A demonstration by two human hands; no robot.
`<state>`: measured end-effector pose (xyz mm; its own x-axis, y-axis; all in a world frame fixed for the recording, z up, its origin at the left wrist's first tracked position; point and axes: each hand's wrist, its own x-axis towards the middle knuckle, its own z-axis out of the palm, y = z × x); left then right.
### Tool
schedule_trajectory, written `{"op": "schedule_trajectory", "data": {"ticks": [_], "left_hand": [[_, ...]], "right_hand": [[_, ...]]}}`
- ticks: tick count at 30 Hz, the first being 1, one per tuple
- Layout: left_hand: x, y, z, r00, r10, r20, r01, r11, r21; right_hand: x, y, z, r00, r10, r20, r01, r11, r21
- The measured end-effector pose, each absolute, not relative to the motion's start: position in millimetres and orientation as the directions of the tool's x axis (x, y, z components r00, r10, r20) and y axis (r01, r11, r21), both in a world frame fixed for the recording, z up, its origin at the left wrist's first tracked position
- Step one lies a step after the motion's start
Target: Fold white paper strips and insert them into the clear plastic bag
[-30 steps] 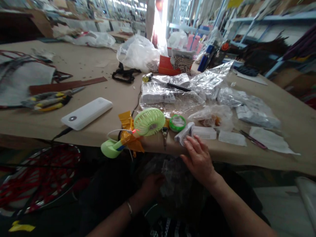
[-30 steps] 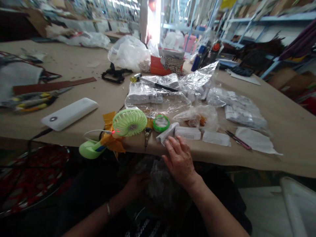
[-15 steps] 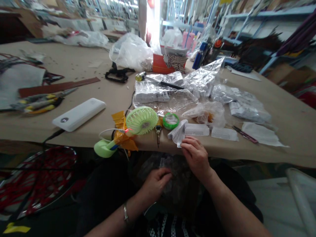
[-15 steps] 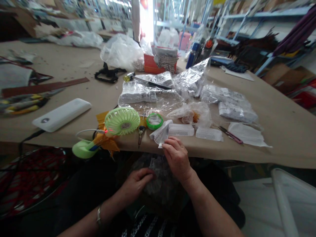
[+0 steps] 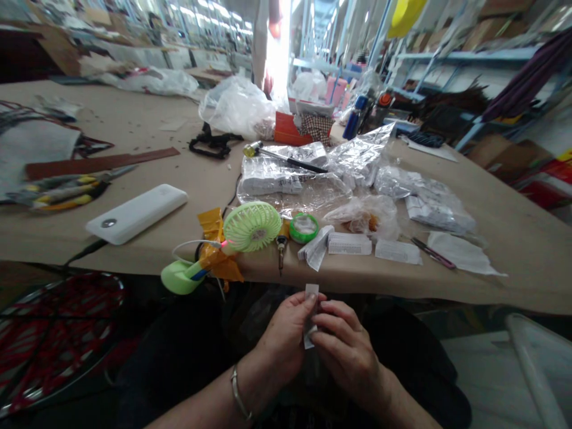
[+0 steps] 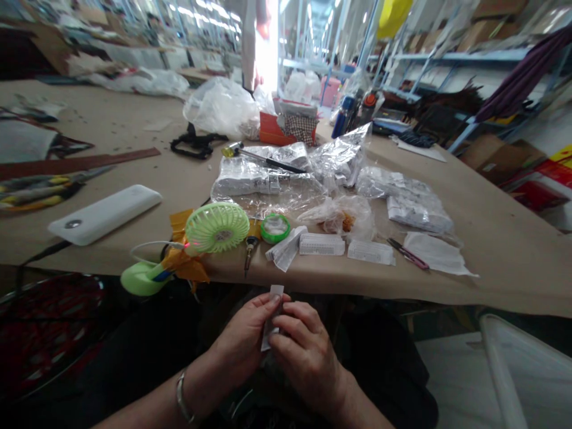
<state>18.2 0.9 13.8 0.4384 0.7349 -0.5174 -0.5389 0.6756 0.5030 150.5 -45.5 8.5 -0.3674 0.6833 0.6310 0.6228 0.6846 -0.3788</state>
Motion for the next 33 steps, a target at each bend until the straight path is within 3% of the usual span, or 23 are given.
{"op": "schedule_trajectory", "data": {"ticks": [4, 7, 10, 16, 25, 30, 33], "left_hand": [[18, 1, 13, 0.435, 0.727, -0.530, -0.443, 0.686, 0.577], [18, 0, 16, 0.418, 0.707, -0.570, -0.346, 0.704, 0.620], [19, -2, 16, 0.413, 0.719, -0.558, -0.324, 0.689, 0.648], [19, -1, 13, 0.383, 0.708, -0.593, -0.315, 0.704, 0.637], [19, 8, 28, 0.450, 0.638, -0.624, -0.334, 0.769, 0.545], [20, 8, 25, 0.431, 0.705, -0.563, -0.496, 0.706, 0.505], [21, 6, 21, 0.398, 0.707, -0.584, -0.526, 0.697, 0.487]], "right_hand": [[170, -16, 20, -0.274, 0.784, 0.557, 0.788, 0.515, -0.337], [181, 12, 24, -0.159, 0.860, 0.486, 0.936, 0.288, -0.204], [183, 23, 19, -0.161, 0.885, 0.438, 0.971, 0.221, -0.089], [190, 15, 7, -0.191, 0.816, 0.545, 0.953, 0.288, -0.097], [194, 1, 8, -0.109, 0.719, 0.686, 0.742, 0.518, -0.426], [169, -28, 8, -0.433, 0.675, 0.598, 0.639, 0.697, -0.324], [161, -37, 2, -0.495, 0.668, 0.556, 0.641, 0.712, -0.286]]}}
